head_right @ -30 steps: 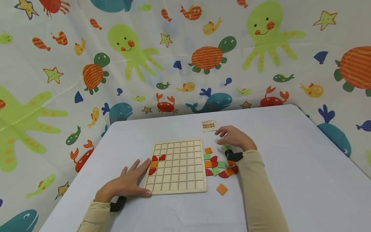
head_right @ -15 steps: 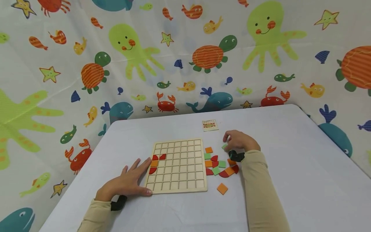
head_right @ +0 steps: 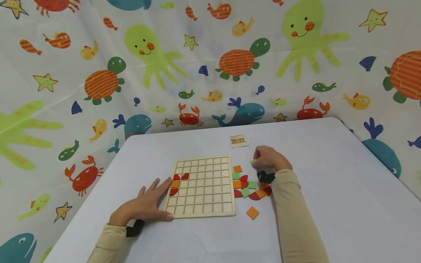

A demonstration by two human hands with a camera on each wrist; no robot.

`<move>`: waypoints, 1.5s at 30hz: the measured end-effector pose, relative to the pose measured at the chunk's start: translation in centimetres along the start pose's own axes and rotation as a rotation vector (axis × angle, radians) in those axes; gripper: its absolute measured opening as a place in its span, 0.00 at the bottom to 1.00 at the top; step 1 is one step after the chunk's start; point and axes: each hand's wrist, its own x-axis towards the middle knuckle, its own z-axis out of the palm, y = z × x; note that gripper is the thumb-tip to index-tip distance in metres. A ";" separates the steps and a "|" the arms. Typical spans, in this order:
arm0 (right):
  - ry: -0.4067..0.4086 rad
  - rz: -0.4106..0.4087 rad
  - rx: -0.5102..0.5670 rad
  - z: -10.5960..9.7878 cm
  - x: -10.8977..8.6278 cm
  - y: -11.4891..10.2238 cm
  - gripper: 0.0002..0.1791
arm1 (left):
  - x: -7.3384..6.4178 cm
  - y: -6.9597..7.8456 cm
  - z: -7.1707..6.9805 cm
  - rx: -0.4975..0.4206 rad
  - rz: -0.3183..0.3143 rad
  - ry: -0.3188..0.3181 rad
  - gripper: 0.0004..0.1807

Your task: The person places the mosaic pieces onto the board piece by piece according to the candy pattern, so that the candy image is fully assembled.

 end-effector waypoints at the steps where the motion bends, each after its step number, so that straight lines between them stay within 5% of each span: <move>1: 0.009 0.001 -0.003 0.0 0.1 0.0 0.15 | 0.0 0.0 0.0 -0.001 0.001 0.000 0.71; 24: 0.088 -0.116 0.142 -0.1 0.0 -1.1 0.12 | -0.4 0.6 -0.3 -0.016 0.006 -0.001 0.70; 45: 0.074 -0.292 0.555 0.1 0.0 -3.3 0.17 | -0.2 0.3 0.0 -0.010 0.003 -0.003 0.70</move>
